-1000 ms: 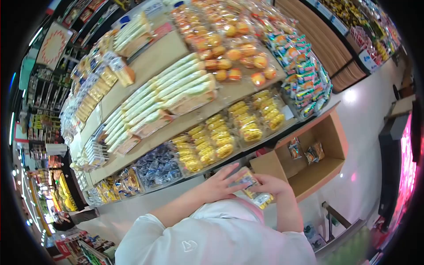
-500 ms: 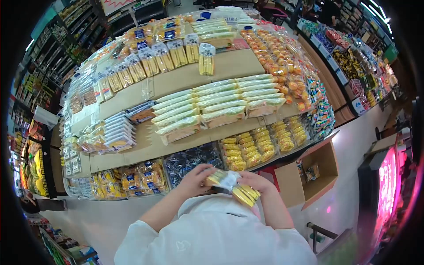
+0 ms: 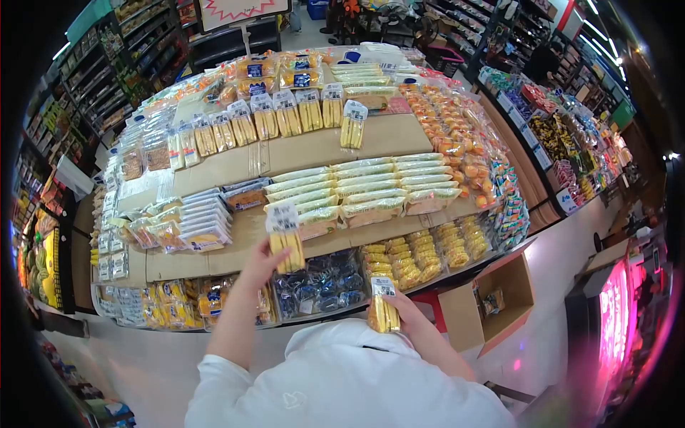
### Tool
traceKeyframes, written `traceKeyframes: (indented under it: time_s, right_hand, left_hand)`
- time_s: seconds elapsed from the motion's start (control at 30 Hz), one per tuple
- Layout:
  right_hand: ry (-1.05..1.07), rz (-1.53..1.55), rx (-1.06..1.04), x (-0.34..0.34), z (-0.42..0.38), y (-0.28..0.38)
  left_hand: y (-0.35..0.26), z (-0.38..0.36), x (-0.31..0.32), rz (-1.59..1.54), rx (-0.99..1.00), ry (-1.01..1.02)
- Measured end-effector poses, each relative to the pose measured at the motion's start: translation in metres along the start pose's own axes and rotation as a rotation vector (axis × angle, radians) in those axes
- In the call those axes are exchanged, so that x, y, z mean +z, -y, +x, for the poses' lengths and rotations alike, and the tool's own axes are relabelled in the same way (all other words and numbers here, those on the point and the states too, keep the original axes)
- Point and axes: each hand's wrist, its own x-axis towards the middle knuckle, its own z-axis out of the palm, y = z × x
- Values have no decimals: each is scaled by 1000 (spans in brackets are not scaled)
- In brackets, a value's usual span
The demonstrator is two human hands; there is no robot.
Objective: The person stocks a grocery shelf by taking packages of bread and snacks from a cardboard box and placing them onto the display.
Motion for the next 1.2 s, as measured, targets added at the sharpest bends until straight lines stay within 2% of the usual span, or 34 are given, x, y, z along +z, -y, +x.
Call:
traceKeyframes:
  time_s: [0.1, 0.17, 0.27, 0.37, 0.47, 0.6, 0.7, 0.77, 1.0, 1.1, 1.2]
  right_hand:
    - [-27, 54, -42, -3, -8, 0]
    - [-65, 65, -86, -3, -14, -1]
    - [-84, 106, -140, -10, -17, -6]
    - [-163, 143, -182, -10, -24, -16]
    - [-245, 168, -214, -7, -34, -24]
    - [-292, 195, -268, 3, -49, -30]
    - [-349, 223, -282, 12, -57, -31]
    - [-385, 238, -292, 11, -61, -37]
    - [-362, 267, -316, 1, -60, -50]
    - [-372, 277, -308, 4, -58, -49]
    - [-388, 281, -287, 10, -56, -47]
  left_hand:
    - [-40, 51, -17, 139, 143, 51]
    - [-62, 92, -19, 93, 124, 134]
    - [-74, 166, -20, -129, -78, 311]
    - [-80, 240, 3, 62, 19, 426]
    - [-97, 278, 43, 292, 283, 517]
    - [-86, 336, 74, 364, 255, 532]
    - [-78, 358, 90, 396, 235, 546]
    - [-63, 374, 98, 307, 199, 557]
    - [-64, 353, 103, 127, 36, 590]
    - [-70, 339, 100, 307, 125, 529]
    - [-73, 320, 101, 216, 102, 527]
